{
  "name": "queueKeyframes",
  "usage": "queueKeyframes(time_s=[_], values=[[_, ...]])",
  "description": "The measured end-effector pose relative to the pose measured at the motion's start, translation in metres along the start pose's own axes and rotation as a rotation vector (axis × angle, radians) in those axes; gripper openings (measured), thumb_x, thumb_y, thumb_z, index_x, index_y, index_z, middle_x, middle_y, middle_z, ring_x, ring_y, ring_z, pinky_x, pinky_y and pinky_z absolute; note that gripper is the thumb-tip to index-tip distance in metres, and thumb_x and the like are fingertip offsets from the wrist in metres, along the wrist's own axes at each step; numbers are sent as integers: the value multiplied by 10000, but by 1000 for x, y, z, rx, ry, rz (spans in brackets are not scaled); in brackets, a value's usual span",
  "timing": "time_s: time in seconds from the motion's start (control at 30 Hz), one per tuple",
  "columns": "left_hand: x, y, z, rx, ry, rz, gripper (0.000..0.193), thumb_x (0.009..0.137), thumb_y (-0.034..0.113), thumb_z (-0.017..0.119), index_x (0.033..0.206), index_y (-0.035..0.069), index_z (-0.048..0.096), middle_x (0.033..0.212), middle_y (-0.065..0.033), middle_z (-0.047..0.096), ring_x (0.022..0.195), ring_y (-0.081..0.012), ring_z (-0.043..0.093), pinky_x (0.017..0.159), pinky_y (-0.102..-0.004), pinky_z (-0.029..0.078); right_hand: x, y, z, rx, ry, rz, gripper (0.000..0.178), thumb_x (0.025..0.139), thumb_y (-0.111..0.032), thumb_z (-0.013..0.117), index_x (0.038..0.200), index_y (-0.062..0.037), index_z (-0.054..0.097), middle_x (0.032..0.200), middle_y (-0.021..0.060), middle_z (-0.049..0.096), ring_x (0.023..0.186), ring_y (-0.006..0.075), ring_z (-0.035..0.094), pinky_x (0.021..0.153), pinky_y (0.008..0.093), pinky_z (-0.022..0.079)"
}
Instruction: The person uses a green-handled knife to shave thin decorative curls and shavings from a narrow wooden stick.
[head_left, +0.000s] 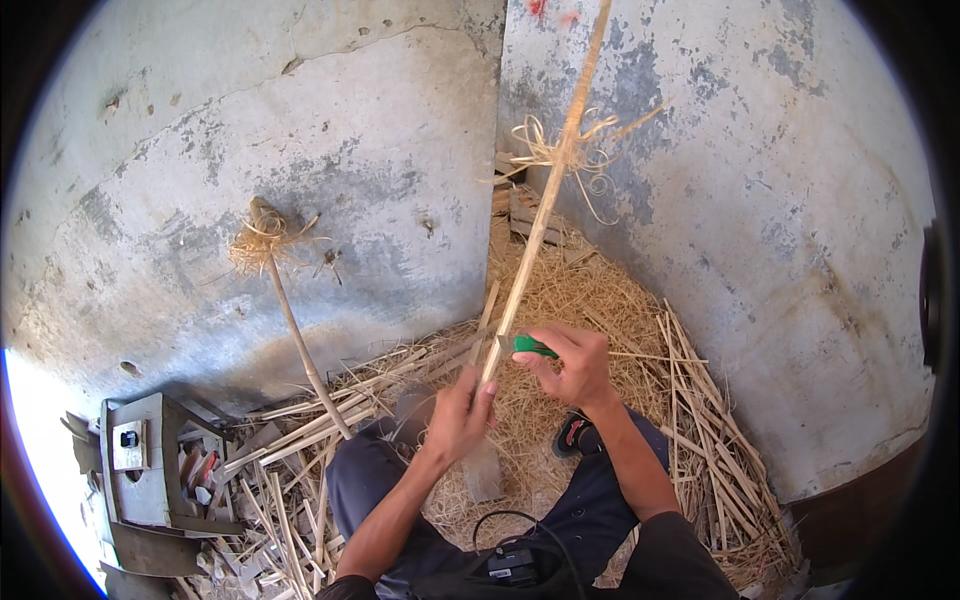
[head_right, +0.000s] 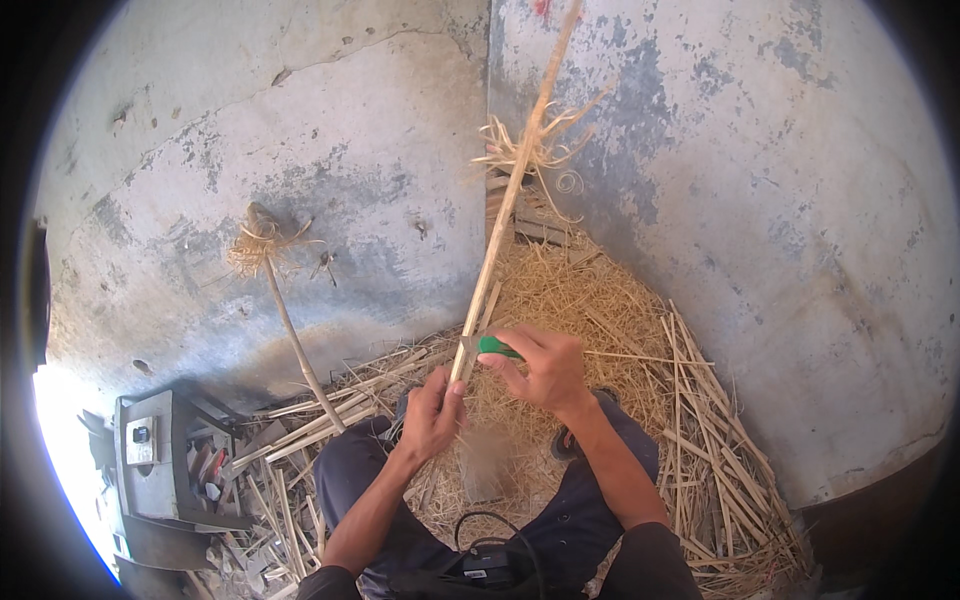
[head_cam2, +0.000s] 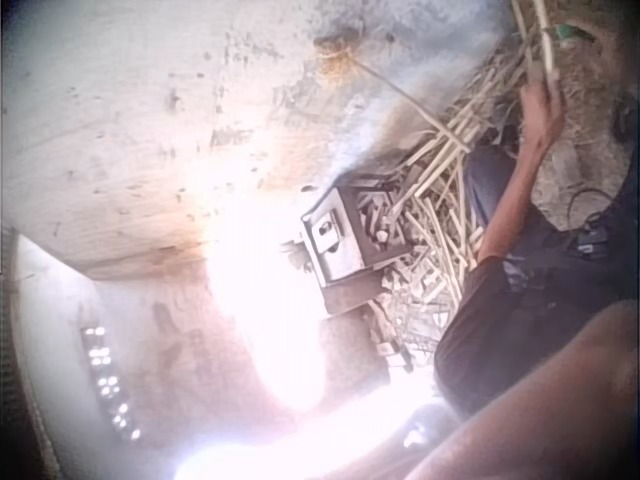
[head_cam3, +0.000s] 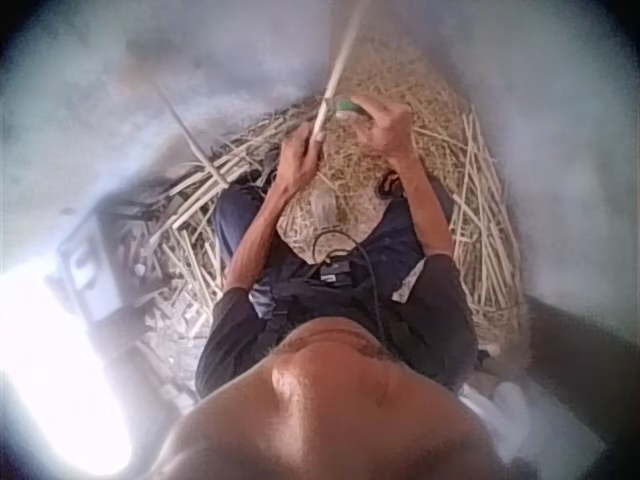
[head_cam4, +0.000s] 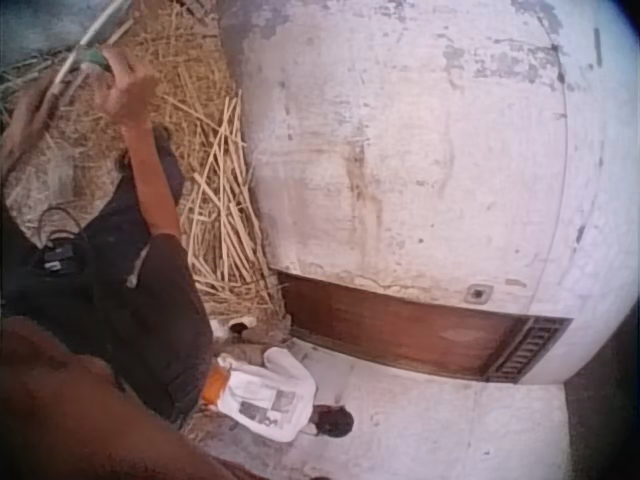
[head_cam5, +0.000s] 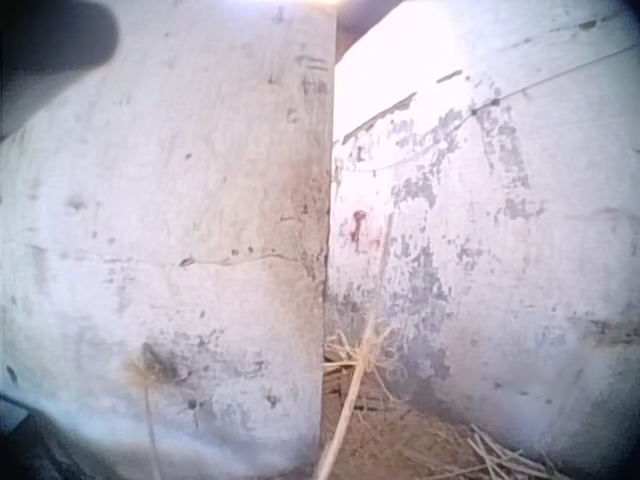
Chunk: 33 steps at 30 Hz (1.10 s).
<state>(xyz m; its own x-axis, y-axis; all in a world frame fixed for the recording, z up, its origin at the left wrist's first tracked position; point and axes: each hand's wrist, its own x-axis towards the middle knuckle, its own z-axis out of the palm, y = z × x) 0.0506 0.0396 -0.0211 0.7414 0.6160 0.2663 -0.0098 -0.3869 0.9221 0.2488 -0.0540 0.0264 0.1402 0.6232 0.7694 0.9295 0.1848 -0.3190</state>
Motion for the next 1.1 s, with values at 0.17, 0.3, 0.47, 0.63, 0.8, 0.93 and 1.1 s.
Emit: queueKeyframes(time_s=[0.17,0.3,0.47,0.63,0.8,0.93,1.1], values=[[-1,-4,0,30,0,34,206,1130,214,564,1048,29,525,629,-100,638,565,-207,696,539,-355,508,6,0,-3,-20,-15,-24,311,927,-399,826,1009,-101,800,801,44,751,602,203,689,518,333,501],[-4,-8,1,19,-14,2,208,1128,220,570,1052,31,527,637,-112,640,562,-231,700,534,-377,514,13,0,-7,1,12,-8,354,938,-401,819,1009,-56,797,788,72,748,608,215,703,535,332,521],[-4,-5,0,35,13,12,228,1123,233,576,1030,32,520,667,-157,651,597,-329,722,552,-432,528,14,2,-4,-10,38,-14,329,965,-394,793,1022,-70,809,799,64,762,610,193,701,524,318,509],[-16,-5,12,128,-116,-41,227,1112,256,579,1060,39,537,722,-230,666,679,-442,712,603,-511,528,16,61,-26,-39,219,200,347,1004,-408,753,1071,-75,825,767,33,754,588,132,654,503,291,451],[-34,-12,23,243,-359,98,305,1116,374,551,1109,69,545,759,-250,652,719,-496,674,650,-577,508,24,101,-32,-77,282,410,413,1049,-442,695,1071,-51,825,685,10,665,570,89,504,524,296,359],[-31,-9,32,175,-419,31,302,1136,365,520,1095,67,551,725,-204,650,690,-439,685,650,-532,518,17,113,-24,59,247,568,439,1042,-462,703,1071,-39,817,655,-4,620,588,94,511,534,296,365],[-20,-4,25,56,-310,-55,283,1154,296,474,1060,41,553,694,-119,652,631,-302,685,631,-445,521,3,106,-14,165,116,589,444,1072,-474,652,1107,-58,802,674,-28,594,565,72,441,522,281,340]])
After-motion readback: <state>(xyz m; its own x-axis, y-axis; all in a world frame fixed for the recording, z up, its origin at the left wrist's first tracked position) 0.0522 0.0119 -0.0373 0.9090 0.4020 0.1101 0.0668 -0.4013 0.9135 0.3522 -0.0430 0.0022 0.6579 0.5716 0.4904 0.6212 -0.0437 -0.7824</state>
